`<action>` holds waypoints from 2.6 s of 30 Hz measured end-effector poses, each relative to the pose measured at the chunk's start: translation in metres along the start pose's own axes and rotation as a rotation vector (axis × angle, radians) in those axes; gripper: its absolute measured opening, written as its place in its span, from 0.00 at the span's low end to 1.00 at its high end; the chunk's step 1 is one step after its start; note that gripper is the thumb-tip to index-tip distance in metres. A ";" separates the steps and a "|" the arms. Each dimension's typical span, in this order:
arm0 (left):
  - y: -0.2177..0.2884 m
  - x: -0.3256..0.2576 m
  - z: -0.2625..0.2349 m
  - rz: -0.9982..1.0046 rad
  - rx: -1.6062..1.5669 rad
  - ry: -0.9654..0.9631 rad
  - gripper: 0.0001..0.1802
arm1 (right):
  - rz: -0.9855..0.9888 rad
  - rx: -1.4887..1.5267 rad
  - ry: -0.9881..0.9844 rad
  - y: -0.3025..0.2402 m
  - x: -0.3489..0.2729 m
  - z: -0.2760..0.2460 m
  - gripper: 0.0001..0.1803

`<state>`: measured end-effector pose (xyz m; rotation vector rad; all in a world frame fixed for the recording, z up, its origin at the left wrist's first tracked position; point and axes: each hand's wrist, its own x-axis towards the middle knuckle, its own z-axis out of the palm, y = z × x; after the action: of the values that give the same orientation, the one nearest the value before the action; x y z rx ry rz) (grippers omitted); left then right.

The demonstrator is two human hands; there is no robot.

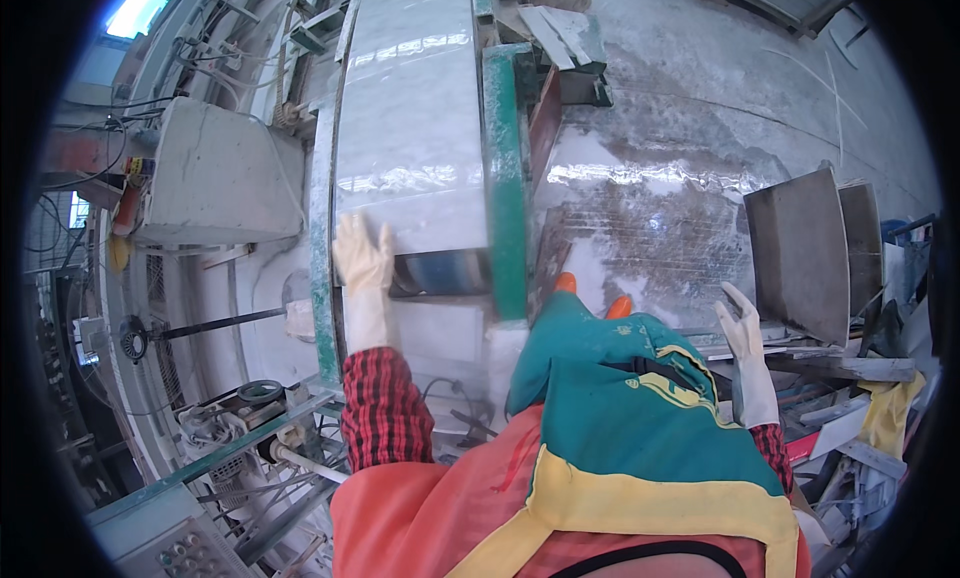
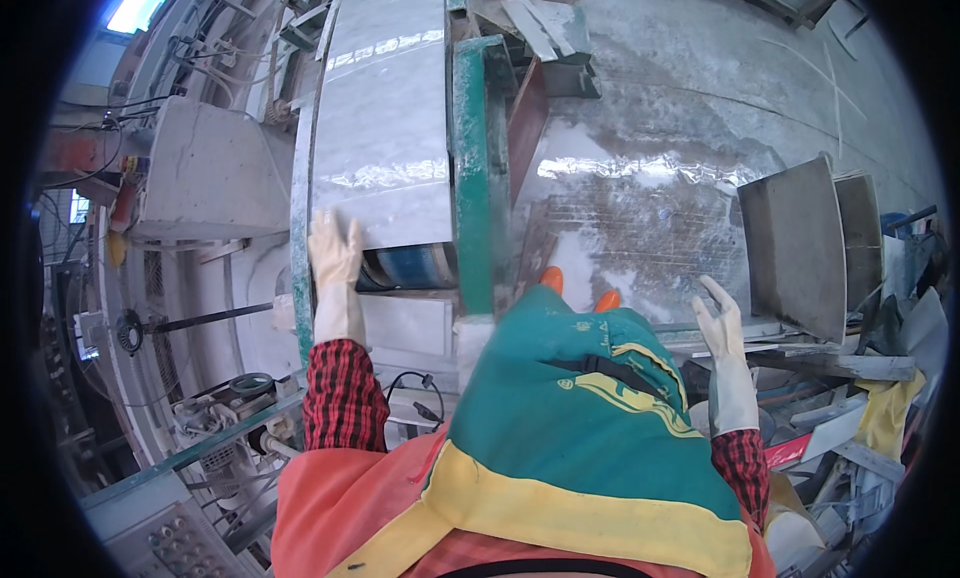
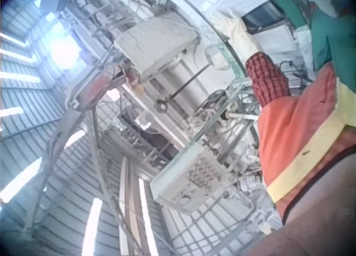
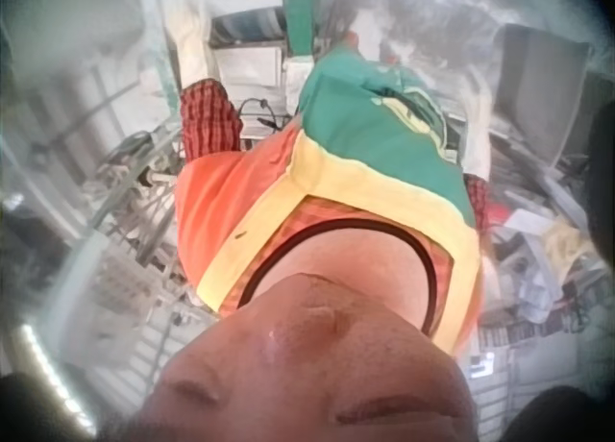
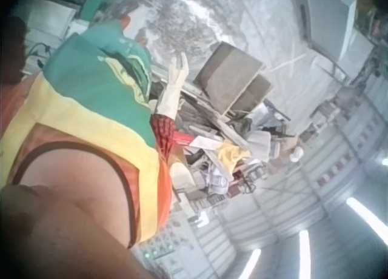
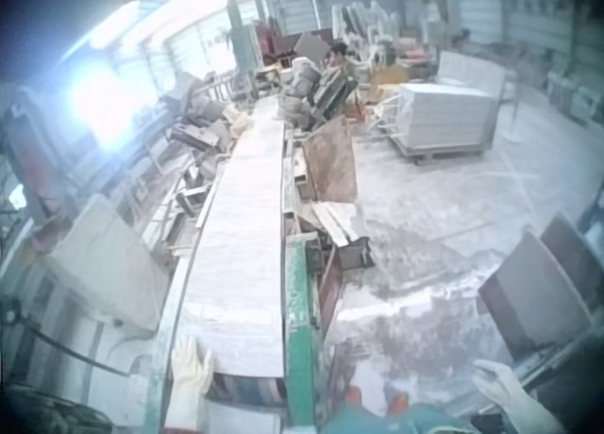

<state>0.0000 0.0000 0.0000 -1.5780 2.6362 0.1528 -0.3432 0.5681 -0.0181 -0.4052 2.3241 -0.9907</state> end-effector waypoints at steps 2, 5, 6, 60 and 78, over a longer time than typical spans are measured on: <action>0.024 -0.003 0.013 0.011 0.053 0.066 0.41 | 0.100 0.090 0.052 0.015 -0.012 -0.003 0.27; 0.084 -0.009 0.024 0.129 0.061 0.096 0.38 | 0.091 0.144 0.105 0.051 -0.019 -0.011 0.27; 0.098 -0.013 0.016 0.204 0.078 0.083 0.38 | 0.087 0.185 0.113 0.057 -0.021 -0.003 0.27; 0.092 0.062 0.023 0.292 -0.186 -0.107 0.36 | 0.868 -0.979 1.052 0.169 -0.217 -0.090 0.42; 0.082 0.015 0.065 0.480 -0.357 0.342 0.22 | 1.059 -0.621 1.082 0.061 -0.196 -0.094 0.27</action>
<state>-0.0789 0.0333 -0.0618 -1.0791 3.3785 0.4329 -0.2490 0.7554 0.0659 1.3570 3.0281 0.1674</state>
